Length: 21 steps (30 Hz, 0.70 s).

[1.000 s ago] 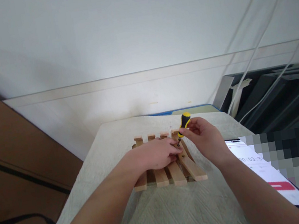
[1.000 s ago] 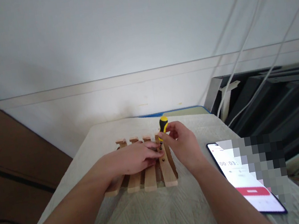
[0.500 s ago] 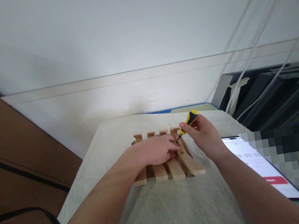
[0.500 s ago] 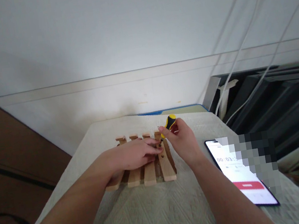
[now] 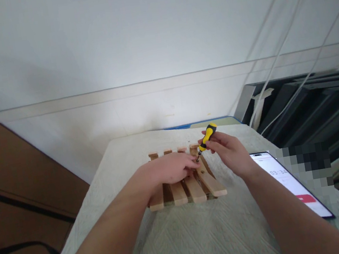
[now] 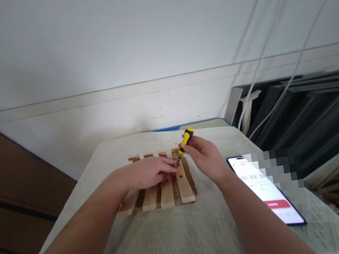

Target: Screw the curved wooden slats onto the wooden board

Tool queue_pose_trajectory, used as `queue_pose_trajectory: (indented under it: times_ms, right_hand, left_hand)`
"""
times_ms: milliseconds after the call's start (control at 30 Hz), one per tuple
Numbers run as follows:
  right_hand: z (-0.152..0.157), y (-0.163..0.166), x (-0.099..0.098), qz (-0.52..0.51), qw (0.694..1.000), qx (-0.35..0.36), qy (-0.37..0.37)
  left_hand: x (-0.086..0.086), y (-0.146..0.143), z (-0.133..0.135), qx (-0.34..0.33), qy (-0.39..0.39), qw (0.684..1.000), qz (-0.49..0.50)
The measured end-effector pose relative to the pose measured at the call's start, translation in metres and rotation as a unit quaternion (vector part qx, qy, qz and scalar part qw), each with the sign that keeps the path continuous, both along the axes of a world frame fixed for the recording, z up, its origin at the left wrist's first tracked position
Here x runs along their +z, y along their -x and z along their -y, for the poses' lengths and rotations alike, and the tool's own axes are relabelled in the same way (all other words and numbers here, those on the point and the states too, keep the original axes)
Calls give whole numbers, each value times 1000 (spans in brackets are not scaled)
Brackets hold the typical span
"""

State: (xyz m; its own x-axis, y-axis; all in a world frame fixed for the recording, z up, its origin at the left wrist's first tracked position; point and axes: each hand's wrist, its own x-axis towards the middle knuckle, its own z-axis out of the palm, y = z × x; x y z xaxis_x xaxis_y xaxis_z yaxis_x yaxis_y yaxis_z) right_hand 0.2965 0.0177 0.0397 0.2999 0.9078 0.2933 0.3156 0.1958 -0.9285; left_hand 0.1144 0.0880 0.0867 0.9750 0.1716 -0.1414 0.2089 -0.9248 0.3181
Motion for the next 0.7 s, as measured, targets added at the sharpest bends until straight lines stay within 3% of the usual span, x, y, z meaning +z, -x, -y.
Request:
queue_pose_trajectory:
  times_ms: [100,267,500,700]
  right_hand:
    - [1,-4,0,29,1000,-2,3]
    - [-2,-3,-1,116,989,-91,24]
    - [6,4,7,134,990,-26,20]
    - [3,4,8,139,985,-103,30]
  left_hand:
    - [0,2,-7,33,18,999,-3]
    - [3,4,-11,47,46,998,-15]
    - [-1,4,-12,36,37,999,8]
    - [-4,2,-9,15,33,999,18]
